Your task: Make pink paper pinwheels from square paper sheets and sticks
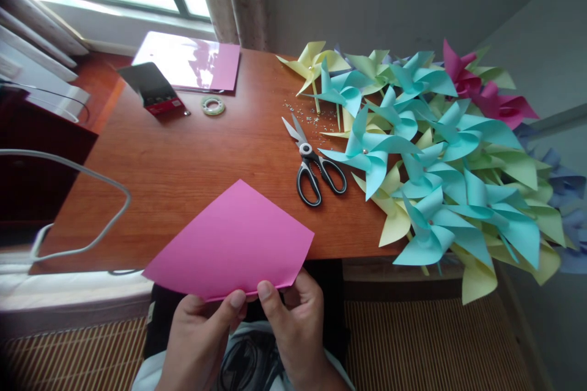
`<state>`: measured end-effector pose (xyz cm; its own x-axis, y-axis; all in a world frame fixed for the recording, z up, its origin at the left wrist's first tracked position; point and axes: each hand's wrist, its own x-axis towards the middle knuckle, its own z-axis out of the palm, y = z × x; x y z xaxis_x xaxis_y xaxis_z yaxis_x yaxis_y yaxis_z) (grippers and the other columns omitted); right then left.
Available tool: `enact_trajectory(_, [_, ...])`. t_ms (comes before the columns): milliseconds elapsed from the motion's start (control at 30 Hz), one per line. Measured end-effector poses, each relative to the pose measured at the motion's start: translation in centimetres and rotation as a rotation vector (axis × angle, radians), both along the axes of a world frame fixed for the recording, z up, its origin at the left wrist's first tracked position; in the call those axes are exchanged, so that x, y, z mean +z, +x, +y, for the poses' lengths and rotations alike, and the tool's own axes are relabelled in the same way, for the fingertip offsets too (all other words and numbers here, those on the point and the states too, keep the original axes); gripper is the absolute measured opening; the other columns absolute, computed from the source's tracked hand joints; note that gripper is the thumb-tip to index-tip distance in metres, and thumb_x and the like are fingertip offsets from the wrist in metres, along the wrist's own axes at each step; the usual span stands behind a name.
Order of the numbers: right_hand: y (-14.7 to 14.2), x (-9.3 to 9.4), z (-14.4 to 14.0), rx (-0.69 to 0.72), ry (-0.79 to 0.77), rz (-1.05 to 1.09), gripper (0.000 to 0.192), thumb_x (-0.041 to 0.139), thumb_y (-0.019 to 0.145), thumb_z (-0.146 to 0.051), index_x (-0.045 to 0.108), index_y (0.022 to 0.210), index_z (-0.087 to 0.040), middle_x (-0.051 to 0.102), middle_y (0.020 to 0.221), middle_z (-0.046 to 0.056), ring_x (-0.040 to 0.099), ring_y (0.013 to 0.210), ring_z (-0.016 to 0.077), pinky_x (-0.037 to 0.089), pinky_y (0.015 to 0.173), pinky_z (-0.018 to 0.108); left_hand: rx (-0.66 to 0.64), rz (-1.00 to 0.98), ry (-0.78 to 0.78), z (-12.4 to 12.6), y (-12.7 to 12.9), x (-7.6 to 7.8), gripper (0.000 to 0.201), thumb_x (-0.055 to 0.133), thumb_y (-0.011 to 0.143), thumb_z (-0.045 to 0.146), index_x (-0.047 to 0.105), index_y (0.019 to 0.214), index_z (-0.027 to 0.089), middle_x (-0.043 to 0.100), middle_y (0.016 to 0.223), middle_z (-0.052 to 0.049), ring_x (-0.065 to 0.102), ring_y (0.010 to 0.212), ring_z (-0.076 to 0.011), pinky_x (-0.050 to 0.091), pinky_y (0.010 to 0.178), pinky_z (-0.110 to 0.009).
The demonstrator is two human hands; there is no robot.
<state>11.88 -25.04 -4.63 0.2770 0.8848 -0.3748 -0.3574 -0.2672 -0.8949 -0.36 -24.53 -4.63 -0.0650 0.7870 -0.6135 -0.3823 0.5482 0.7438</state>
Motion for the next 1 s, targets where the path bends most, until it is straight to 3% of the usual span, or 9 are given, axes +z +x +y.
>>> enact_trajectory(233, [-0.1,-0.2,0.0,-0.004,-0.004,-0.035,0.019,0.080,0.081,-0.036,0.078,0.088,-0.018,0.078,0.080,0.006,0.071,0.074,0.0199,0.059,0.070,0.029,0.071,0.048,-0.006,-0.1,0.6,0.5,0.023,0.090,0.065,0.034,0.079,0.070,0.014,0.070,0.057,-0.004,0.058,0.052,-0.0130,0.050,0.051,-0.021])
enact_trajectory(400, [-0.3,-0.2,0.1,-0.063,-0.034,-0.073,0.018,0.081,0.080,-0.035,0.078,0.087,-0.019,0.076,0.079,0.004,0.068,0.072,0.0180,0.056,0.068,0.027,0.100,-0.066,-0.019,0.4,1.2,1.1,0.025,0.093,0.060,0.030,0.082,0.078,0.017,0.076,0.068,-0.006,0.070,0.067,-0.0193,0.059,0.067,-0.027])
enact_trajectory(533, [-0.4,0.2,0.5,-0.032,-0.009,-0.031,0.019,0.081,0.080,-0.037,0.078,0.089,-0.020,0.078,0.082,0.005,0.069,0.075,0.0189,0.057,0.071,0.028,0.121,-0.076,-0.046,0.6,1.2,1.2,0.023,0.093,0.061,0.029,0.081,0.078,0.018,0.076,0.069,-0.005,0.064,0.060,-0.0135,0.054,0.058,-0.021])
enact_trajectory(733, [-0.6,0.7,0.7,0.033,-0.003,0.023,0.022,0.080,0.080,-0.038,0.076,0.088,-0.018,0.073,0.071,0.003,0.063,0.059,0.0150,0.056,0.059,0.026,0.161,-0.063,-0.036,0.8,1.0,1.3,0.025,0.092,0.061,0.032,0.078,0.074,0.015,0.070,0.061,-0.003,0.056,0.053,-0.0106,0.051,0.054,-0.020])
enact_trajectory(1000, [-1.1,1.7,0.9,0.005,-0.049,0.020,0.025,0.079,0.080,-0.041,0.075,0.087,-0.018,0.078,0.082,0.007,0.072,0.075,0.0208,0.059,0.070,0.029,0.155,-0.043,-0.023,0.9,1.1,1.4,0.028,0.092,0.061,0.034,0.078,0.077,0.015,0.074,0.068,-0.006,0.063,0.061,-0.0150,0.054,0.058,-0.024])
